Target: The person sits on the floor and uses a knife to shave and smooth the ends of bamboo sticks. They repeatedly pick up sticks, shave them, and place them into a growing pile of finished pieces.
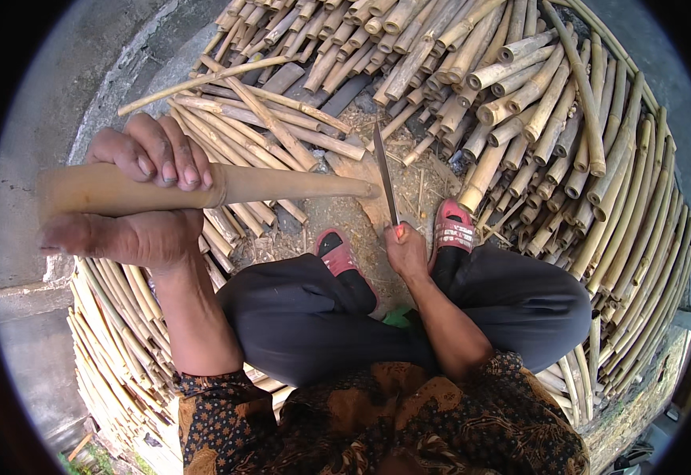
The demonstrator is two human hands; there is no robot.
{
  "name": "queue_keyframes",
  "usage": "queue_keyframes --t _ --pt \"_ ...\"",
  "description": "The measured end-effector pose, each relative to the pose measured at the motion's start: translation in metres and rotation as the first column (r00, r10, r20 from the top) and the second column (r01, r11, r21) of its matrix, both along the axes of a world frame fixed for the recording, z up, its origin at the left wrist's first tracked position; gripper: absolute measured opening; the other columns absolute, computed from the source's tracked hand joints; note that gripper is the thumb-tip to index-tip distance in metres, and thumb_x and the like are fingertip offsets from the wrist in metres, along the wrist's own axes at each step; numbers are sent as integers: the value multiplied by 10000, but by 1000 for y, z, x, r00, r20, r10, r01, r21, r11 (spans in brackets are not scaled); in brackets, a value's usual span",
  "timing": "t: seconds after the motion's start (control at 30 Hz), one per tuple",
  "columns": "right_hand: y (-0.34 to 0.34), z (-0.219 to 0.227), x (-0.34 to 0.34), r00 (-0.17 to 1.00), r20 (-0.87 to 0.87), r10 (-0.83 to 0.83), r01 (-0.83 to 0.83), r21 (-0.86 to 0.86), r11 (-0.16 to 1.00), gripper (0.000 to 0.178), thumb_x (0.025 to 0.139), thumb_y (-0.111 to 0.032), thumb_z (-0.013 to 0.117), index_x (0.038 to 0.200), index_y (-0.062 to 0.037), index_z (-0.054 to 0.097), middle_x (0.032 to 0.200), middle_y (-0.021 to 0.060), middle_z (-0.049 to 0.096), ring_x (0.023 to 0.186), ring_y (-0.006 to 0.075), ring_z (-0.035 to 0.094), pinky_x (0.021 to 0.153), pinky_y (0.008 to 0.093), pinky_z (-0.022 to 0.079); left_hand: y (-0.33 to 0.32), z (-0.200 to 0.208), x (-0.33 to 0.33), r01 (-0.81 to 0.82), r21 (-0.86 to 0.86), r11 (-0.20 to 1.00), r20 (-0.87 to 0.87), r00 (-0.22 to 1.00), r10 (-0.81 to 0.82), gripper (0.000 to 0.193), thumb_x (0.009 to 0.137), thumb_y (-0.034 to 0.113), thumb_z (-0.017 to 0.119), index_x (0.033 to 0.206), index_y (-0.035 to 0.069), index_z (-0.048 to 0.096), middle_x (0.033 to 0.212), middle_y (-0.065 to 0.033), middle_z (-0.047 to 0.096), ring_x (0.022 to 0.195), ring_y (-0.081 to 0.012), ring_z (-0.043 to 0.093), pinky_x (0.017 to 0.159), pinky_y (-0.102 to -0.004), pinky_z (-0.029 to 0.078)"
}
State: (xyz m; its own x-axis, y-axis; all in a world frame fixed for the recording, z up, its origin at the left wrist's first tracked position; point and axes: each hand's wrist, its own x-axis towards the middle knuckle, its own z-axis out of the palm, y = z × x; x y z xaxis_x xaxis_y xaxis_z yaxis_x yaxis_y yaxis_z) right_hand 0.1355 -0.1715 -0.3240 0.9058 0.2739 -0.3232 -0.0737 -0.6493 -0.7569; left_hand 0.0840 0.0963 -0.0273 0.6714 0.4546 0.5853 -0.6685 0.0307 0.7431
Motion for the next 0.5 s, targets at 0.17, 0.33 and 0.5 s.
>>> queue_keyframes --t 0.17,0.33,0.5 --pt "18 11 1 948 313 -63 -83 432 898 339 984 -307 642 846 2 621 644 192 579 603 322 608 602 406 478 -4 5 1 -198 -53 979 -68 979 195 914 720 1009 375 779 104 487 686 -52 447 569 -156 505 477 -294 507" --pt "25 35 -2 998 -30 52 -53 -52 997 392 959 -372 653 886 13 649 790 266 665 767 473 668 663 478 509 -4 4 2 -208 -1 978 -64 976 208 886 773 976 360 810 100 489 699 -56 456 564 -162 503 493 -296 500" --pt "24 33 -2 979 202 -10 -56 320 946 386 959 -371 657 895 9 661 798 268 667 758 477 668 661 482 512 -7 3 -2 -254 2 967 -104 962 253 844 787 949 440 820 108 503 719 -40 439 601 -156 455 539 -271 439"
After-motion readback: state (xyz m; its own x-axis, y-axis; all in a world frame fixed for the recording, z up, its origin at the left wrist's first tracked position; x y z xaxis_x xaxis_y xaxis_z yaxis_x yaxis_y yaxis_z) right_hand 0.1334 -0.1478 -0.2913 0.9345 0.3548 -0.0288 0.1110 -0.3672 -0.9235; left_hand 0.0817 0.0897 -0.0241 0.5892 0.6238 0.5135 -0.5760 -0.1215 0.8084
